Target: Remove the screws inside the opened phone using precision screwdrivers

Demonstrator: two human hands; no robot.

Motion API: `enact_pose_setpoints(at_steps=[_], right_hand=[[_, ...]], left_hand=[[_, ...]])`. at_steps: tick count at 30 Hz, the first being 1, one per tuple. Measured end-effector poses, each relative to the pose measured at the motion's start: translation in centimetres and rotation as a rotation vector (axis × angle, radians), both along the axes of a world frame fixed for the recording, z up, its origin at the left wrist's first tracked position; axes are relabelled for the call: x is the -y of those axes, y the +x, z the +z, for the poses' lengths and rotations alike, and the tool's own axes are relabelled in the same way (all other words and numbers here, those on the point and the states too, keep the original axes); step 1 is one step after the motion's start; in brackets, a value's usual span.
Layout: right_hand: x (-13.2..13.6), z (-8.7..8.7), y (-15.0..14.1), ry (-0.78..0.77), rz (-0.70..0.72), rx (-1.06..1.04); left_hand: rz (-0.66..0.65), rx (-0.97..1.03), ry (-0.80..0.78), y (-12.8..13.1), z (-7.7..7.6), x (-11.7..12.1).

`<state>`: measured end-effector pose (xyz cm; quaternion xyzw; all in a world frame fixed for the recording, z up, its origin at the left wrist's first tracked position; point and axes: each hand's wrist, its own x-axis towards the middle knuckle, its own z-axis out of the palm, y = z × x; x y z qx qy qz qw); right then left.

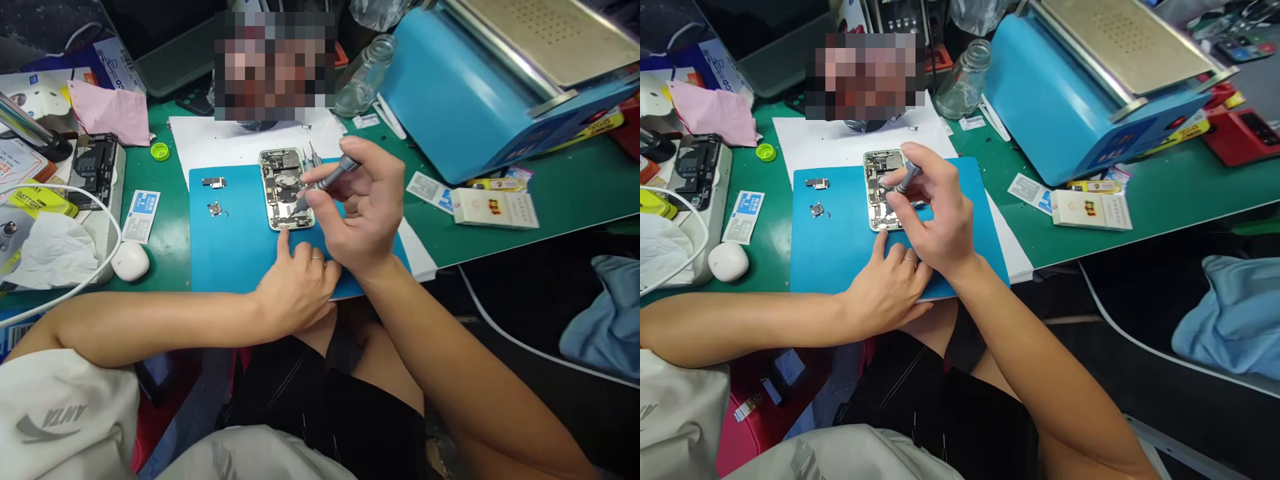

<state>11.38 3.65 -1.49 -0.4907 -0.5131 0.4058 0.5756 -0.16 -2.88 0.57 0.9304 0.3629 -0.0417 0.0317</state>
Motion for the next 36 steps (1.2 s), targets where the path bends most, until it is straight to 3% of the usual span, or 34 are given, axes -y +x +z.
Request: enact_pose_setpoints(at_steps=[9, 16, 19, 36], right_hand=[[-0.2, -1.0, -0.4, -0.046, -0.052, -0.066], [-1.3, -2.6, 0.2, 0.387, 0.111, 0.182], [-1.7, -3.3, 0.3, 0.504, 0.139, 0.262], [-1.6, -3.0, 0.2, 0.537, 0.147, 0.321]], left_hand=[[-0.007, -0.012, -0.019, 0.0, 0.2, -0.1], [-0.022, -0.044, -0.069, 0.1, 0.2, -0.6], [-0.03, -0.043, -0.052, 0.0, 0.1, -0.6], [-0.03, -0.001, -0.017, 0.1, -0.4, -0.5]])
